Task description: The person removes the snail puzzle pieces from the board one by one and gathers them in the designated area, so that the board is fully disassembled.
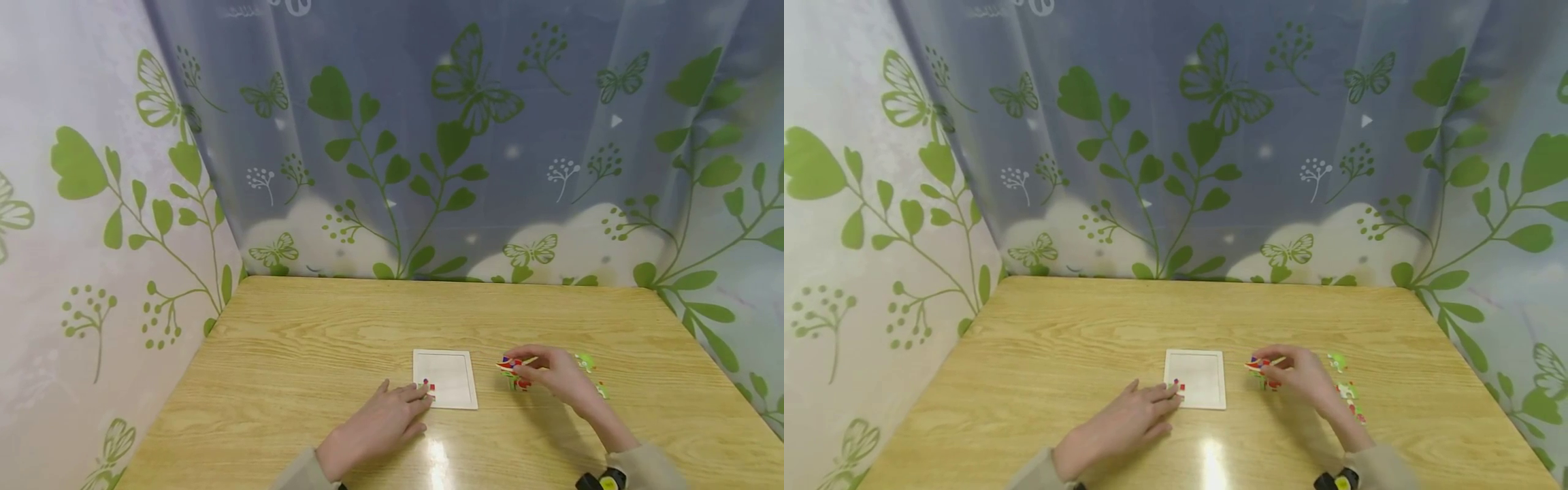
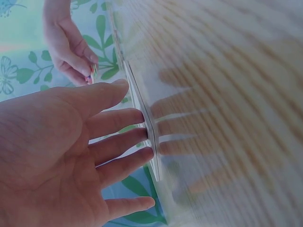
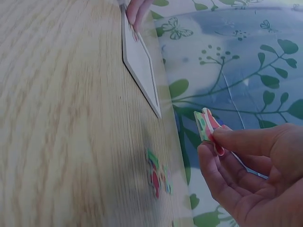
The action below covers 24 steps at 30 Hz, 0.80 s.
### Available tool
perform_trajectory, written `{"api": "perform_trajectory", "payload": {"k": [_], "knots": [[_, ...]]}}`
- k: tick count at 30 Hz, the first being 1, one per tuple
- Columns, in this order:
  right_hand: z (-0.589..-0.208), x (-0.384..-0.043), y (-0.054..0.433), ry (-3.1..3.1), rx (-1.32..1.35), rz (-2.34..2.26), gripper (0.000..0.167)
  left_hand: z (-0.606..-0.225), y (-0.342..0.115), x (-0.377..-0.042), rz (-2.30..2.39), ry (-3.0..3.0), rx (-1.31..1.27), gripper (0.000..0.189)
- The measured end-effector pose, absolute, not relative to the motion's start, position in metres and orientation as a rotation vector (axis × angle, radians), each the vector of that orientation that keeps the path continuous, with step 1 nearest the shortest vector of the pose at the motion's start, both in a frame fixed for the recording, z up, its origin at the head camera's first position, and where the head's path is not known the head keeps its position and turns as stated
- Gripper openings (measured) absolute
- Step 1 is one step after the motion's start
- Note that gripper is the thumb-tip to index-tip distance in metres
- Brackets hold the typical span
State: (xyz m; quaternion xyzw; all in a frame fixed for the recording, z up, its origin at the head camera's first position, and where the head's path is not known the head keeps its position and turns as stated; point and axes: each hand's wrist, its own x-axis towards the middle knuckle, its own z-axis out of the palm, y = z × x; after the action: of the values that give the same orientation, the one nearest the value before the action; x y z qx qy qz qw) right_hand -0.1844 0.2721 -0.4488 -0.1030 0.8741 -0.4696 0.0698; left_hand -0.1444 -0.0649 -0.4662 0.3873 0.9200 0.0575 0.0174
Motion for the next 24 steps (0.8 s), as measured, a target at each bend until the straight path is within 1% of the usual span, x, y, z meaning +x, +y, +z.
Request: {"api": "perform_trajectory", "payload": {"k": [5,10,16,18,24], "knots": [[-0.451,-0.182,0.289,2.678,-0.278,-1.371,0.033,-0.467,-0.065,-0.145,0.178,2.859,1.203,0.046],[-0.452,-0.177,0.307,2.658,-0.301,-1.395,0.037,-0.467,-0.065,-0.145,0.174,2.863,1.194,0.047],[-0.453,-0.168,0.326,2.695,-0.276,-1.330,0.036,-0.466,-0.064,-0.145,0.169,2.863,1.190,0.047],[-0.454,-0.166,0.331,2.699,-0.229,-1.313,0.035,-0.467,-0.064,-0.145,0.169,2.861,1.188,0.047],[-0.460,-0.158,0.344,2.671,-0.225,-1.303,0.036,-0.467,-0.064,-0.145,0.175,2.854,1.192,0.047]]}}
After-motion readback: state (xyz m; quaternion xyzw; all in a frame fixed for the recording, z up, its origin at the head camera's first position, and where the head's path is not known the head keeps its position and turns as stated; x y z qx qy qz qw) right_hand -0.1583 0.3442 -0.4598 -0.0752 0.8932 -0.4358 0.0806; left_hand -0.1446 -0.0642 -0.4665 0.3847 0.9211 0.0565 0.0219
